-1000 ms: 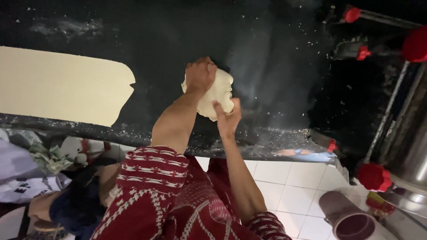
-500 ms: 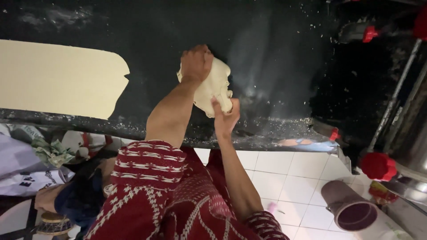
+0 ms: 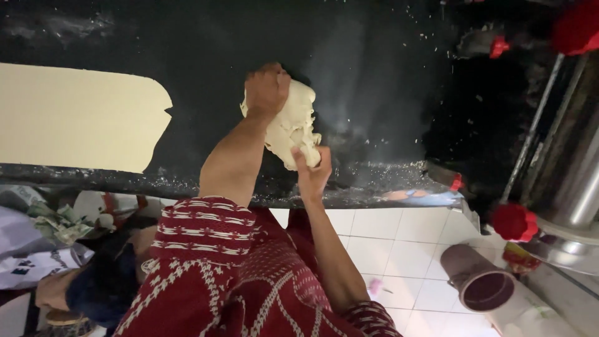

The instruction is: Kneading a ball of dough on a floured work surface in a bakery production area.

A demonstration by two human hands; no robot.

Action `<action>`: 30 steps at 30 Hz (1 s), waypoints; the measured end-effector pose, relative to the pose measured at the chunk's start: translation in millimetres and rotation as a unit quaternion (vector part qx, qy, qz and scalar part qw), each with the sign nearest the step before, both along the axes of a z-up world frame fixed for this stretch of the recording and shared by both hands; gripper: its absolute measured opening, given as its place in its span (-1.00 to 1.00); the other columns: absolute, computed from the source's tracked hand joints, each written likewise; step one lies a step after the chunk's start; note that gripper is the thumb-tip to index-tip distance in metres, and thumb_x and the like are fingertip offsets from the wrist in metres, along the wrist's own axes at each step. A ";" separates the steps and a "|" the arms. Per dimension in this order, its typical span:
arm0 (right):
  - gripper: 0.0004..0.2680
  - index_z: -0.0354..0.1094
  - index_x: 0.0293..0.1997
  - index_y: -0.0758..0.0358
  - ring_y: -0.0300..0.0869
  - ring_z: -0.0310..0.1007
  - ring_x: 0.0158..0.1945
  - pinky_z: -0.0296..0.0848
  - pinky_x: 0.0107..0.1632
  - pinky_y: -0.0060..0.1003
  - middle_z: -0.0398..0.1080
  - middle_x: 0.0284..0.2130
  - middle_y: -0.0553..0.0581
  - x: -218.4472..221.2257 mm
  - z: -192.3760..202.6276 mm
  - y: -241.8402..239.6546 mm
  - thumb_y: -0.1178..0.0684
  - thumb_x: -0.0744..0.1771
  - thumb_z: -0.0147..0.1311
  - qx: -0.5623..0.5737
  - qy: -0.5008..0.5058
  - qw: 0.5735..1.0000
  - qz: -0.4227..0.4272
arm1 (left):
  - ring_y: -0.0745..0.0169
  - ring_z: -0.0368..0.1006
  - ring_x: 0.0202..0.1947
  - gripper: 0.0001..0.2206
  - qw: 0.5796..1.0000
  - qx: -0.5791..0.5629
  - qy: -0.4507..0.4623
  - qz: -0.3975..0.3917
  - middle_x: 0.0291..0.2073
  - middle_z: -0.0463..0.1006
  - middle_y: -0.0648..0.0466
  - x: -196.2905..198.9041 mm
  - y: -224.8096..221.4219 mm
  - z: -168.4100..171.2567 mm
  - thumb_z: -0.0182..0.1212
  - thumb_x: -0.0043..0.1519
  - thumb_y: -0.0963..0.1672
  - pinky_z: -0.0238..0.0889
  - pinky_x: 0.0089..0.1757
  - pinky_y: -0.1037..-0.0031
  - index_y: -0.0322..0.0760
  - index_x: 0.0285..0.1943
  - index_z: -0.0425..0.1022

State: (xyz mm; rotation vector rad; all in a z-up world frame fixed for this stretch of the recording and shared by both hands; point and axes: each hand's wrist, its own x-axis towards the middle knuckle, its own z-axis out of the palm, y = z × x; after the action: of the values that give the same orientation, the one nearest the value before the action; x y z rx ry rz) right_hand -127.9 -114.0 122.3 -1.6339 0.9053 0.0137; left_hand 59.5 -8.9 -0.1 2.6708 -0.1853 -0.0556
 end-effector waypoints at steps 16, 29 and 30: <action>-0.42 -0.01 0.41 0.18 0.16 0.42 0.14 0.43 0.20 0.01 0.35 0.09 0.52 79.9 -5.8 -61.4 -0.14 0.32 0.30 0.125 0.063 0.973 0.185 | -0.18 0.65 -0.36 -0.63 0.994 0.001 0.043 0.102 -0.41 0.66 -0.04 5.3 -5.7 -10.0 -0.08 0.26 0.08 0.45 -0.28 0.06 -0.11 -0.27 0.59; -0.55 0.44 0.09 0.18 -0.01 0.56 -0.03 0.53 -0.01 -0.06 0.53 -0.14 0.26 98.5 -89.1 -54.2 -0.22 0.22 0.44 0.034 0.110 0.947 0.301 | -0.14 0.66 -0.41 -0.66 0.994 -0.010 0.023 0.108 -0.45 0.68 0.00 13.1 -5.5 -13.5 -0.08 0.24 0.07 0.46 -0.32 0.09 -0.03 -0.33 0.60; -0.61 0.52 -0.05 0.18 -0.06 0.60 -0.17 0.57 -0.14 -0.08 0.57 -0.28 0.22 83.8 -101.0 -53.7 -0.28 0.23 0.42 0.007 0.103 0.958 0.267 | -0.20 0.64 -0.44 -0.66 0.994 0.014 0.024 0.109 -0.48 0.67 -0.03 12.1 -7.5 -17.6 -0.07 0.21 0.08 0.44 -0.35 0.04 -0.05 -0.34 0.59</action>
State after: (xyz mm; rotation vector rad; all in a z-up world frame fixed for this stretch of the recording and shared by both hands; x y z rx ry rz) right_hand -44.0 -167.6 21.3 -1.8438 0.5883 0.5701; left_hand 71.6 -16.4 -17.7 2.6978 0.1224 -0.0535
